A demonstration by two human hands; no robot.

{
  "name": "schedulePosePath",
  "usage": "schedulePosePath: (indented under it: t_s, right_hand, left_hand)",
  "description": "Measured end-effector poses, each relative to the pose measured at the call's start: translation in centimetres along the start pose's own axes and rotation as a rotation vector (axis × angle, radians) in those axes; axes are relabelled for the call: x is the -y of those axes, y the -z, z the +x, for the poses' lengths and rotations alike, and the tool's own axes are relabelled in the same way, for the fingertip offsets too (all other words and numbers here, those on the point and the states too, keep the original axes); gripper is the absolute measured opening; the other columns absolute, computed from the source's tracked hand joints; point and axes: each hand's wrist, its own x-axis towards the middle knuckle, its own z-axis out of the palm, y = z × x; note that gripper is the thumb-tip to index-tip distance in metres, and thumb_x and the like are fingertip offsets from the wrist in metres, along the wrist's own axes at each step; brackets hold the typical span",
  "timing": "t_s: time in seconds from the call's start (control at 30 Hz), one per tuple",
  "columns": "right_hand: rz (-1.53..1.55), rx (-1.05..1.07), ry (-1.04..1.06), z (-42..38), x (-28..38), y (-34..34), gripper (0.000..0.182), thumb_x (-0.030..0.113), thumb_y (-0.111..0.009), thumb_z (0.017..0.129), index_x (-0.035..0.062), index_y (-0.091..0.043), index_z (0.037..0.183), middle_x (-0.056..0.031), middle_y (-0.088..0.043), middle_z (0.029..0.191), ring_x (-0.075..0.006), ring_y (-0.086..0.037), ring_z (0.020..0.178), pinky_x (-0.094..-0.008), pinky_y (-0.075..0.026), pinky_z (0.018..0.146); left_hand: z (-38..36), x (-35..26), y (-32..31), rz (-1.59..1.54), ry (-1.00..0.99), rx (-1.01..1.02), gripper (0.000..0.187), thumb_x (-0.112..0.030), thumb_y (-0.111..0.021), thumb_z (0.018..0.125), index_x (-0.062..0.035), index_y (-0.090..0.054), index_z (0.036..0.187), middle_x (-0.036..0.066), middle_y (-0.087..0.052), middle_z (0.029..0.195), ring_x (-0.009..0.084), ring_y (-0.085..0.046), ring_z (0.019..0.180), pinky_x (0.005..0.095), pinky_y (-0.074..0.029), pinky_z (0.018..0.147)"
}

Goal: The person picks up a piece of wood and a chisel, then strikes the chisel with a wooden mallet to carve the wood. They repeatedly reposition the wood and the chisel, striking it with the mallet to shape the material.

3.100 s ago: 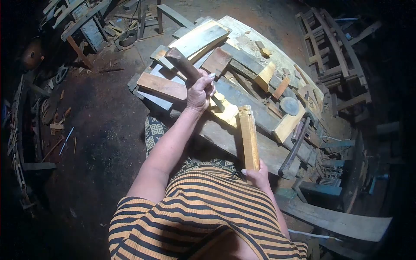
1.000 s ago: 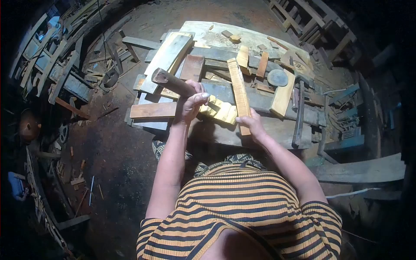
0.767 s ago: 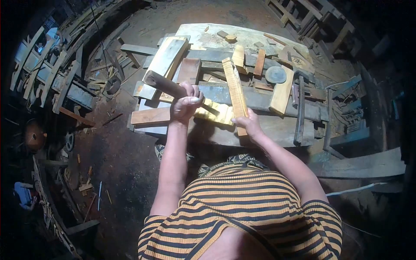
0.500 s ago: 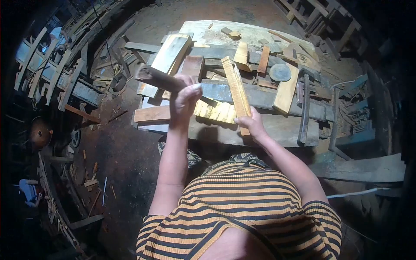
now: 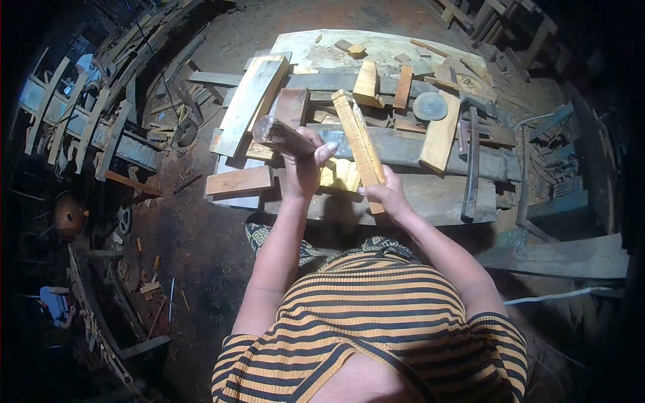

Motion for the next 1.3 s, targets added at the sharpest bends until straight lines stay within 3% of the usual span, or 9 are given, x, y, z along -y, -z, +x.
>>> schedulePosePath:
  t_s: [0.43,0.53,0.7,0.83,0.97,1.1,1.17,1.23,1.3]
  right_hand:
    - [-0.046,0.013,0.047,0.7,1.0,1.2,0.060,0.016,-0.071,0.066,-0.0053,-0.046,0.116,-0.0088,-0.059,0.097,-0.0131,-0.056,0.087,-0.0268,-0.047,0.078]
    - [-0.103,-0.053,0.288,-2.1,10.0,1.3,0.059,0.018,-0.069,0.065,-0.0028,-0.048,0.116,-0.0064,-0.057,0.094,-0.0151,-0.056,0.083,-0.0268,-0.046,0.076]
    - [0.203,-0.061,0.788,-6.0,16.3,1.5,0.072,0.012,-0.070,0.062,0.0028,-0.035,0.124,-0.0074,-0.048,0.089,-0.0155,-0.050,0.078,-0.0273,-0.045,0.067]
    - [-0.765,0.065,0.408,-8.4,15.9,4.4,0.073,0.018,-0.077,0.055,0.0016,-0.047,0.120,-0.0093,-0.057,0.094,-0.0188,-0.056,0.086,-0.0307,-0.046,0.079]
    - [-0.806,-0.116,0.452,-10.3,20.7,5.5,0.075,0.020,-0.077,0.050,0.0001,-0.050,0.117,-0.0079,-0.056,0.097,-0.0178,-0.054,0.091,-0.0307,-0.047,0.076]
    - [0.091,0.025,0.709,-10.3,18.4,4.2,0.070,0.011,-0.070,0.056,0.0018,-0.042,0.120,-0.0032,-0.046,0.085,-0.0123,-0.047,0.073,-0.0254,-0.040,0.060]
    - [-0.403,-0.099,0.304,-11.1,17.2,5.5,0.072,0.014,-0.073,0.055,0.0021,-0.045,0.119,-0.0037,-0.048,0.088,-0.0125,-0.049,0.077,-0.0246,-0.042,0.066]
    - [-0.957,-0.012,0.359,-9.8,17.6,5.4,0.074,0.020,-0.076,0.049,0.0016,-0.051,0.116,-0.0036,-0.056,0.094,-0.0108,-0.053,0.083,-0.0245,-0.045,0.072]
    - [-0.761,-0.031,0.376,-10.3,19.1,5.8,0.071,0.018,-0.079,0.051,-0.0003,-0.051,0.114,-0.0070,-0.059,0.096,-0.0167,-0.055,0.087,-0.0303,-0.045,0.079]
  left_hand:
    - [-0.4,-0.1,-2.7,0.149,-0.191,0.066,0.025,-0.004,-0.073,0.073,-0.0086,-0.049,0.076,-0.004,-0.047,0.065,0.0074,-0.042,0.059,0.0252,-0.038,0.053]
    - [-0.6,0.6,-3.7,0.094,-0.072,0.098,0.027,0.003,-0.069,0.072,-0.0098,-0.046,0.076,-0.006,-0.040,0.066,0.0051,-0.038,0.059,0.0213,-0.034,0.052]
    - [-0.7,-0.1,-5.2,0.202,-0.080,0.205,0.030,0.000,-0.066,0.062,-0.0027,-0.063,0.092,0.007,-0.064,0.086,0.0161,-0.062,0.079,0.0278,-0.048,0.072]
    - [-0.6,1.0,-5.5,0.346,-0.193,0.178,0.025,-0.002,-0.066,0.060,-0.0032,-0.062,0.085,0.011,-0.062,0.078,0.0235,-0.062,0.072,0.0311,-0.048,0.065]
    - [-0.5,0.3,-5.8,0.351,-0.173,0.217,0.025,-0.005,-0.067,0.059,-0.0024,-0.060,0.083,0.013,-0.060,0.076,0.0281,-0.063,0.072,0.0341,-0.047,0.063]
    - [-0.6,0.0,-6.1,0.400,-0.267,0.189,0.023,-0.005,-0.071,0.061,-0.0017,-0.057,0.078,0.010,-0.057,0.070,0.0212,-0.058,0.063,0.0308,-0.044,0.059]
    - [-0.3,0.1,-5.9,0.400,-0.192,0.186,0.025,-0.006,-0.068,0.059,-0.0033,-0.057,0.081,0.014,-0.059,0.076,0.0326,-0.061,0.072,0.0355,-0.047,0.063]
    - [-0.3,0.9,-6.0,0.358,-0.208,0.161,0.026,-0.005,-0.068,0.058,-0.0035,-0.056,0.081,0.015,-0.058,0.075,0.0327,-0.060,0.072,0.0362,-0.046,0.062]
    - [-0.2,0.5,-6.2,0.394,-0.256,0.133,0.025,-0.005,-0.068,0.058,-0.0037,-0.056,0.080,0.015,-0.057,0.074,0.0327,-0.060,0.071,0.0367,-0.045,0.061]
